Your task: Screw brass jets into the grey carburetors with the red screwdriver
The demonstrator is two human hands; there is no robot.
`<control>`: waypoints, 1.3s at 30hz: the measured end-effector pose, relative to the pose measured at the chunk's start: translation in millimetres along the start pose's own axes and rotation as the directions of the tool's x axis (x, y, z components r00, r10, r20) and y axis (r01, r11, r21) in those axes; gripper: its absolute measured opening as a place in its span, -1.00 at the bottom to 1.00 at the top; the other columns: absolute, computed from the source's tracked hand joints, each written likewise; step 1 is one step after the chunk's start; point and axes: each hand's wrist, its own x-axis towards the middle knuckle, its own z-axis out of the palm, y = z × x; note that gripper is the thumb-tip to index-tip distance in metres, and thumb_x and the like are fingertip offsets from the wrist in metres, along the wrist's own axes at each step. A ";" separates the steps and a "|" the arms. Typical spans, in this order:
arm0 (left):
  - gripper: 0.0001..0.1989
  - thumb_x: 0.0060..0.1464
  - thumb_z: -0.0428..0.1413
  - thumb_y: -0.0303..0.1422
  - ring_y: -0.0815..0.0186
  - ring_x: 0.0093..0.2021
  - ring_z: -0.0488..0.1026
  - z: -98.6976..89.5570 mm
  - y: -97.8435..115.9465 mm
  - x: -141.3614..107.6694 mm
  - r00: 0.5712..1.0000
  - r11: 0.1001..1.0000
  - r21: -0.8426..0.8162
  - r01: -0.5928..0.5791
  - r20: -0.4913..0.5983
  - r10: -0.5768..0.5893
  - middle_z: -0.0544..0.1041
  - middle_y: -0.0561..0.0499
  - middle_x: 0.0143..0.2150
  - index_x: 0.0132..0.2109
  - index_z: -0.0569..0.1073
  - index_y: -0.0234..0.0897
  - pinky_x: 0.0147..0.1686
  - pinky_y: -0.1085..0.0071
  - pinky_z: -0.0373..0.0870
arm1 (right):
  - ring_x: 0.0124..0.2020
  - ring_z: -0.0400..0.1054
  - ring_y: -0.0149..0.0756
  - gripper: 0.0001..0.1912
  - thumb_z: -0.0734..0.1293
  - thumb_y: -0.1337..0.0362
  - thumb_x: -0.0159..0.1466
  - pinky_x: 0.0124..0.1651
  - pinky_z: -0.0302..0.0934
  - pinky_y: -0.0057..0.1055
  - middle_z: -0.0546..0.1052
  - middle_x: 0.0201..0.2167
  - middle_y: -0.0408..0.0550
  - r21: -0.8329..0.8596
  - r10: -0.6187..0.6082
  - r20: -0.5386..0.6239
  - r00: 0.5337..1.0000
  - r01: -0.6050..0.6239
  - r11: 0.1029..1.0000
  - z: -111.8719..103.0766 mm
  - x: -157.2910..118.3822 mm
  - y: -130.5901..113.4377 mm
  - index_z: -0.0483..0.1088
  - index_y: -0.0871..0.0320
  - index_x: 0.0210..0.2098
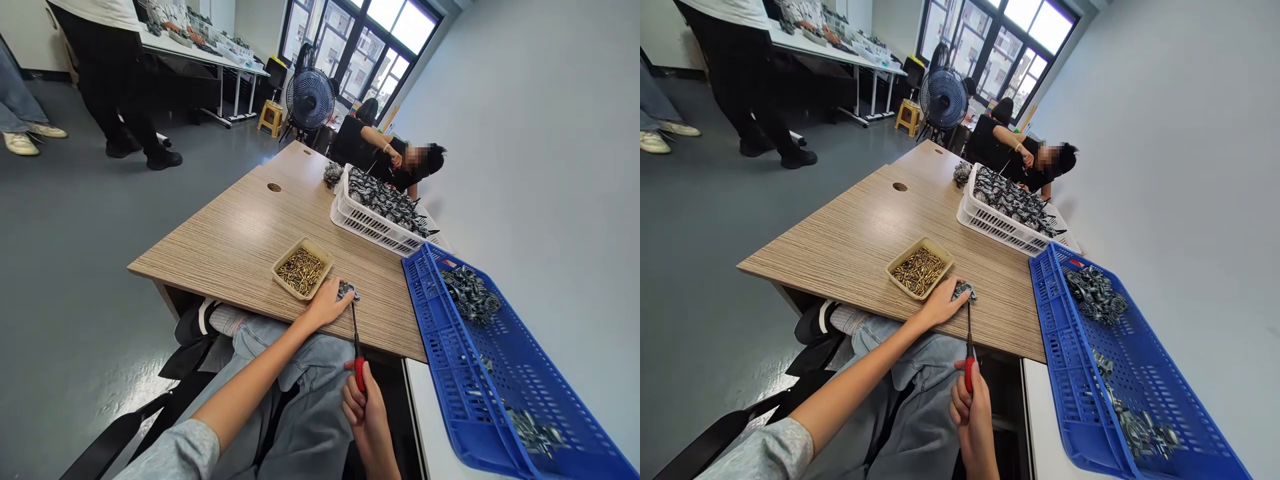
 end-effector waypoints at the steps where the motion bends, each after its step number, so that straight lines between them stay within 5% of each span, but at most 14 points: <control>1: -0.66 0.37 0.07 -0.15 0.07 0.10 0.52 -0.4 0.4 -0.2 1.000 1.000 0.002 -0.001 0.006 0.001 0.59 -0.19 0.05 0.12 0.45 -0.27 0.19 0.10 0.44 | -0.62 -0.37 -0.56 -0.36 0.47 -0.33 0.21 -0.68 -0.20 -0.61 -0.09 -0.63 -0.46 -0.031 -0.025 -0.013 1.000 0.024 0.999 -1.9 0.5 -1.0 0.50 0.15 -0.16; 12: -0.69 0.35 0.06 -0.22 0.07 0.11 0.54 -1.9 -0.1 0.5 0.999 0.999 -0.017 -0.032 0.019 0.032 0.61 -0.17 0.07 0.13 0.46 -0.25 0.20 0.12 0.45 | -0.64 -0.30 -0.57 -0.42 0.53 -0.26 0.20 -0.71 -0.12 -0.66 -0.06 -0.62 -0.48 -0.185 -0.142 -0.033 0.989 0.134 0.974 -11.6 1.4 -1.7 0.34 0.05 -0.18; 27: -0.69 0.24 0.13 -0.36 0.10 0.11 0.54 -4.2 2.8 0.1 1.000 0.997 -0.075 0.000 0.019 0.001 0.61 -0.14 0.07 0.11 0.45 -0.25 0.22 0.15 0.44 | -0.60 -0.33 -0.59 -0.50 0.62 -0.15 0.10 -0.67 -0.21 -0.65 0.07 -0.56 -0.38 0.258 0.086 0.077 0.993 -0.103 0.961 24.9 -11.4 18.2 0.53 0.12 -0.27; 32: -0.68 0.23 0.14 -0.36 0.10 0.12 0.55 -4.0 2.2 0.7 1.000 0.997 -0.081 0.007 0.013 -0.006 0.61 -0.15 0.09 0.12 0.46 -0.25 0.22 0.15 0.45 | -0.62 -0.35 -0.60 -0.43 0.62 -0.22 0.05 -0.69 -0.24 -0.66 0.00 -0.58 -0.41 0.218 0.088 0.053 0.995 -0.098 0.971 15.3 -6.3 9.3 0.49 0.10 -0.29; 36: -0.66 0.22 0.15 -0.38 0.08 0.14 0.54 -4.0 2.1 1.2 1.000 0.997 -0.082 0.009 0.017 -0.007 0.61 -0.18 0.11 0.13 0.45 -0.29 0.24 0.12 0.43 | -0.64 -0.33 -0.61 -0.36 0.62 -0.19 0.09 -0.69 -0.25 -0.64 0.02 -0.59 -0.41 0.170 0.083 -0.018 0.996 -0.079 0.982 4.8 -8.6 -5.4 0.21 0.09 -0.45; 39: -0.65 0.21 0.18 -0.35 0.08 0.12 0.54 -4.0 2.6 0.9 1.000 0.997 -0.083 0.002 0.010 -0.002 0.61 -0.17 0.09 0.13 0.46 -0.28 0.23 0.13 0.45 | -0.66 -0.26 -0.62 -0.37 0.65 -0.13 0.07 -0.69 -0.21 -0.65 0.05 -0.60 -0.44 0.037 0.003 -0.074 0.997 0.000 0.999 -3.8 -8.0 -14.1 0.21 0.07 -0.38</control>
